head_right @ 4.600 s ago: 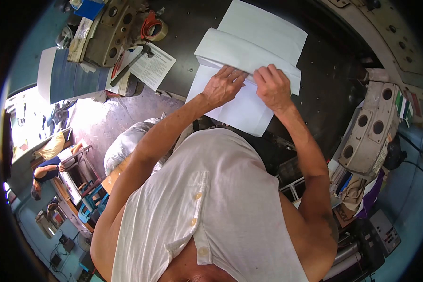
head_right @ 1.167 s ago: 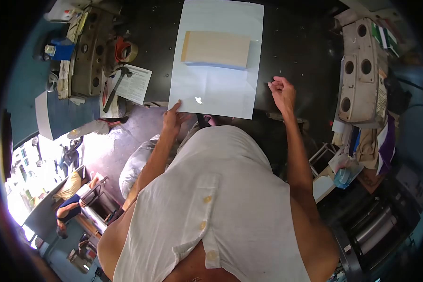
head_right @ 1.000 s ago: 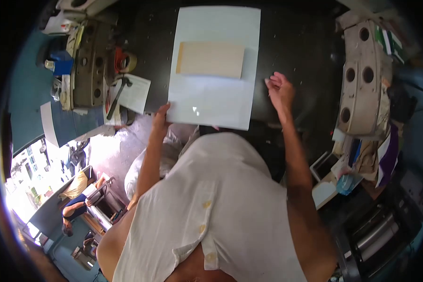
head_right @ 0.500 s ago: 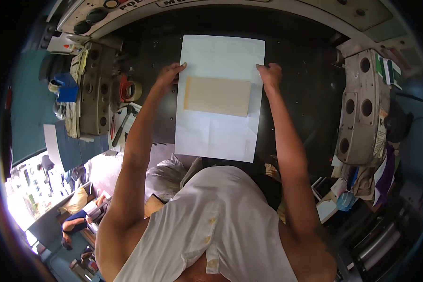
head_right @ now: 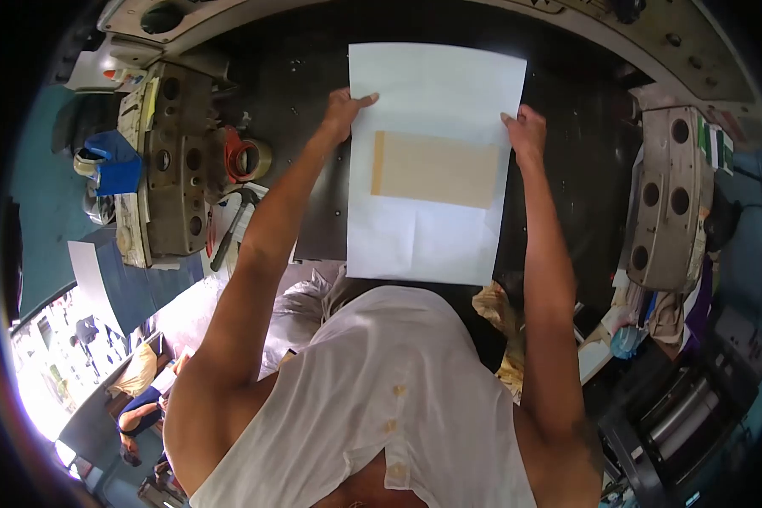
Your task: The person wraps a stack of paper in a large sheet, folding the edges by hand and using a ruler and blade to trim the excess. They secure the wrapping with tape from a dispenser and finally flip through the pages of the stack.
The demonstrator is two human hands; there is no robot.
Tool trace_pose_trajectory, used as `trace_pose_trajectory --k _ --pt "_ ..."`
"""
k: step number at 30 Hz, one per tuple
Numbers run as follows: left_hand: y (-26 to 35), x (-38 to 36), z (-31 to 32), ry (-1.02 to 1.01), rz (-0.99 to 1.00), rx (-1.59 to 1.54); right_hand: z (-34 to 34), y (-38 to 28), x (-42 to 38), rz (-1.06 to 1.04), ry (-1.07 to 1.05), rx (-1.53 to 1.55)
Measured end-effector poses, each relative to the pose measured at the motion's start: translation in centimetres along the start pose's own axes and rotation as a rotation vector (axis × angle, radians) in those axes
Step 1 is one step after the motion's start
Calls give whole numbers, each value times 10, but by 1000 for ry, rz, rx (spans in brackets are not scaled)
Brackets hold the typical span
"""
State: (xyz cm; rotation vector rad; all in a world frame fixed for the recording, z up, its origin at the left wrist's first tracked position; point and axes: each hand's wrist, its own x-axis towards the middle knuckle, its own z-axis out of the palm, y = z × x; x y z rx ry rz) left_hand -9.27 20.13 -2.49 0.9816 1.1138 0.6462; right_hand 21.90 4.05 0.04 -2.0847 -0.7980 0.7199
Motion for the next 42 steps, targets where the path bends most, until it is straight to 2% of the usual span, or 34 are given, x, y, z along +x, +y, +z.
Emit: trace_pose_trajectory --k 4,6,7,8,9,10,12,14,15,16,17,18,19,20,21,22,24,27,30,31,32,34,36,37,39,41,42 --pt "12 16 3 9 9 58 3 2 28 2 -18 20" --pt "3 41 -3 26 -22 64 11 8 46 58 -23 129" --pt "5 48 -2 61 -41 143 10 3 52 -8 -27 9" --pt "12 55 -1 90 -57 223 14 9 63 2 -35 153" --pt "16 59 -1 58 -43 169 21 26 85 -77 7 -25" --pt "17 63 1 49 -18 88 28 33 97 -119 64 -73" --pt "16 74 0 64 31 168 20 12 75 -152 241 -304" --pt "13 77 -7 4 147 177 -7 12 37 -174 340 -323" --pt "24 65 -3 124 155 314 -16 10 15 -193 380 -329" --pt "23 52 -4 160 239 281 -34 11 -20 -172 512 -309" --pt "22 39 -10 203 323 254 -52 41 -42 -233 605 -335" --pt "23 30 -22 252 407 232 -72 49 -79 -89 678 -452" --pt "9 22 -41 216 562 242 -90 67 -116 -59 736 -618" --pt "9 -9 -46 260 618 276 -109 88 -151 27 683 -884" --pt "0 -34 -53 322 669 382 -121 109 -175 315 633 -934" --pt "-6 -65 -54 359 681 462 -129 149 -200 322 669 -1116" --pt "-20 -127 -43 333 537 383 -126 176 -244 466 698 -902" --pt "-38 -190 -25 276 336 368 -128 218 -257 382 566 190" --pt "-51 -219 -9 190 425 443 -146 228 -273 375 556 435" --pt "-50 -225 -8 150 503 527 -155 226 -284 360 594 474" --pt "-45 -231 -7 118 579 613 -168 212 -299 279 509 542" --pt "-44 -243 -12 108 672 735 -197 179 -333 266 328 614" --pt "-46 -251 -23 156 710 802 -217 147 -360 329 297 495" --pt "-44 -257 -26 231 663 762 -232 138 -367 258 135 426" --pt "-48 -269 -29 427 536 579 -254 141 -358 219 -56 364" --pt "-47 -278 -33 606 432 404 -256 146 -326 148 -257 255" --pt "-45 -282 -34 648 434 423 -249 140 -302 84 -356 181"
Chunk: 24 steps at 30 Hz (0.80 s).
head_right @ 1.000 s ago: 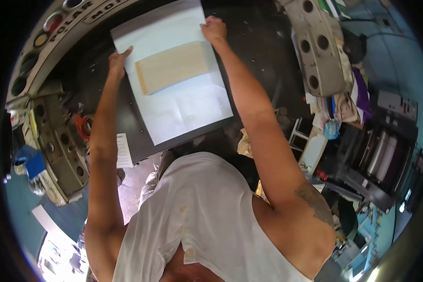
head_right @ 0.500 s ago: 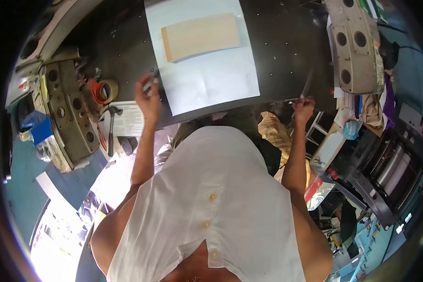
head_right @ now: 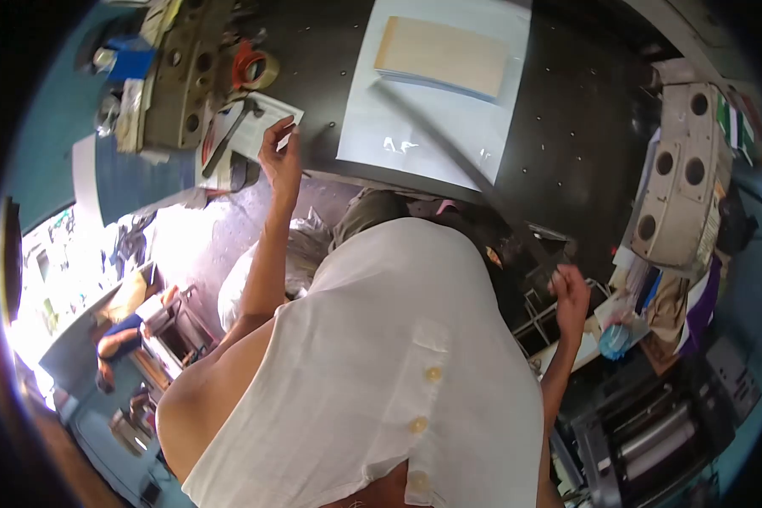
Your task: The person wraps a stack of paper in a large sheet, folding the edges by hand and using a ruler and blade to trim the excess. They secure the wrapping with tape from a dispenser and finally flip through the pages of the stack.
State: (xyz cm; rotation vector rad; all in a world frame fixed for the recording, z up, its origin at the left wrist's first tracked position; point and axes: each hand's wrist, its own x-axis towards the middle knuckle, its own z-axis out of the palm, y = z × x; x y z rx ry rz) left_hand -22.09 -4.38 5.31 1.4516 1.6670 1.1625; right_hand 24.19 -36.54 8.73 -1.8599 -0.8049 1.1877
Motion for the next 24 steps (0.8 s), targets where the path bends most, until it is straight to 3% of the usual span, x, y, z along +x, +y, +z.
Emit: trace_pose_trajectory --k 3,5,8,10,14,24 --pt "-18 -1 1 54 45 28 33 -24 83 -141 -236 -152" --pt "-22 5 13 -31 101 136 55 -22 129 -180 -349 -225" --pt "-41 26 27 -215 446 420 74 -10 172 -227 -351 -340" --pt "-45 29 37 -286 424 534 77 -12 190 -261 -335 -495" --pt "-50 32 41 -377 433 674 80 -18 203 -417 -197 -622" --pt "-74 34 30 -367 519 440 98 -14 162 -764 233 -829"
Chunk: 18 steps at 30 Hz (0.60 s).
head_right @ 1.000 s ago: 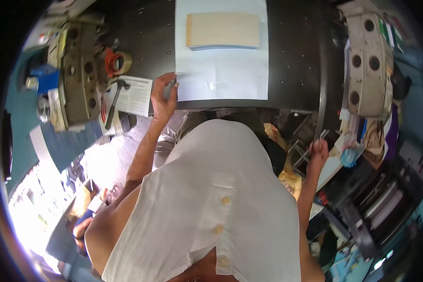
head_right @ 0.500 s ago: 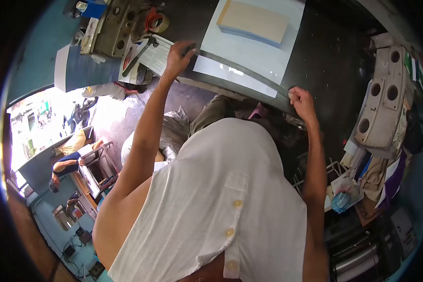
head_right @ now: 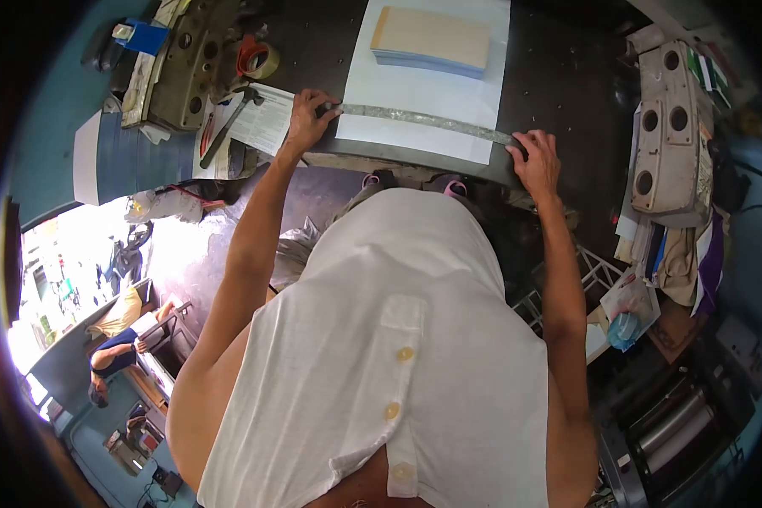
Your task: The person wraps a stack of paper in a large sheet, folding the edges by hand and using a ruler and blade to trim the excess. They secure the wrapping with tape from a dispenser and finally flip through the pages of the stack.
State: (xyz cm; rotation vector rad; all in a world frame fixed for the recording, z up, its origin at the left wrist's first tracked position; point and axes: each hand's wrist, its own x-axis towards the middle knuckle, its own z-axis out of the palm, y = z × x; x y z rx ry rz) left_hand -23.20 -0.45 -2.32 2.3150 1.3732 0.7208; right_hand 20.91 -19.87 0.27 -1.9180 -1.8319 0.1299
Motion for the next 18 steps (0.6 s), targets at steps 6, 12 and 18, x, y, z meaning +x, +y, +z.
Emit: trace_pose_trajectory --k 6,12,18 --pt "-5 0 -5 -71 -12 -81 7 -3 -8 23 93 33" --pt "-9 -1 -10 -109 12 -117 8 -9 -8 77 118 8" --pt "-7 -2 -12 -110 19 -114 9 -12 -10 101 134 -6"
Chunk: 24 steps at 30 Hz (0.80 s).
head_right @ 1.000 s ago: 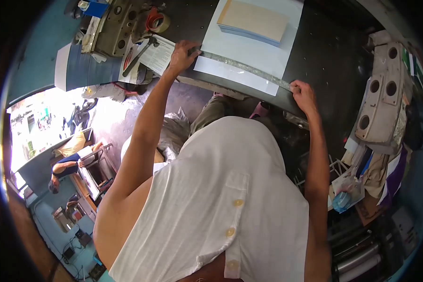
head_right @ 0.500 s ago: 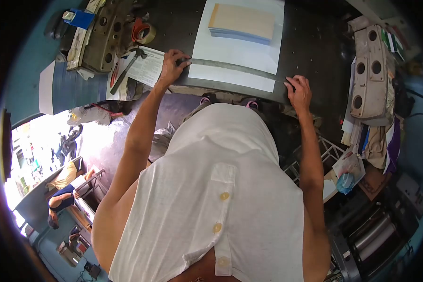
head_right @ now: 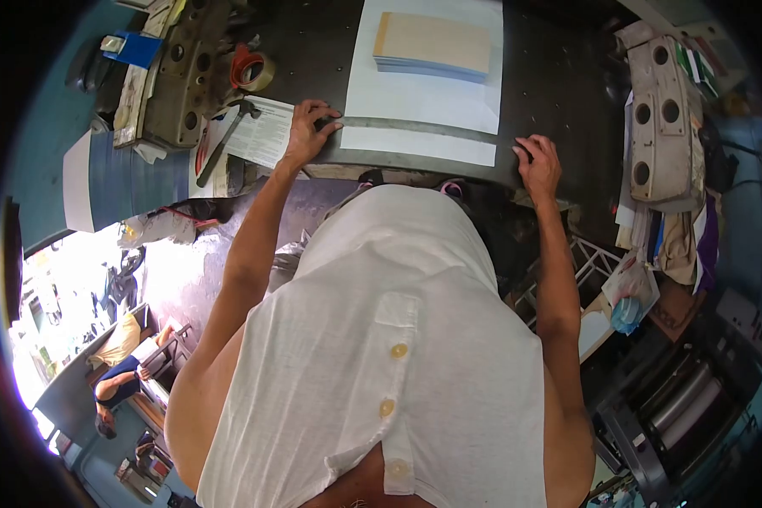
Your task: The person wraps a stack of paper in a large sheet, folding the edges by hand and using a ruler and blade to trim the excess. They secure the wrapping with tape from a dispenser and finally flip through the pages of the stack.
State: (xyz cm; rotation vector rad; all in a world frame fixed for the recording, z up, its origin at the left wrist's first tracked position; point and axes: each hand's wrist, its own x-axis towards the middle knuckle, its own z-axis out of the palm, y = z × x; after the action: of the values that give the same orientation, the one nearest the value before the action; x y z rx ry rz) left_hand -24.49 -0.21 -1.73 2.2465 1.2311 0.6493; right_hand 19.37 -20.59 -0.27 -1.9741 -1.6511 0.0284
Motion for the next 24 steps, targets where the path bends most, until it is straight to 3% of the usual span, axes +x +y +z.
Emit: trace_pose_trajectory --k 9,13,16,19,24 --pt "14 15 -8 -92 46 161 1 -3 -2 56 -7 16" --pt "77 70 4 -387 498 385 5 2 -1 50 5 20" --pt "125 108 44 -579 936 576 4 4 -3 46 -3 18" --pt "147 131 87 -749 1210 634 5 4 -3 63 -6 30" --pt "174 149 98 -987 1268 798 15 5 -9 145 35 76"
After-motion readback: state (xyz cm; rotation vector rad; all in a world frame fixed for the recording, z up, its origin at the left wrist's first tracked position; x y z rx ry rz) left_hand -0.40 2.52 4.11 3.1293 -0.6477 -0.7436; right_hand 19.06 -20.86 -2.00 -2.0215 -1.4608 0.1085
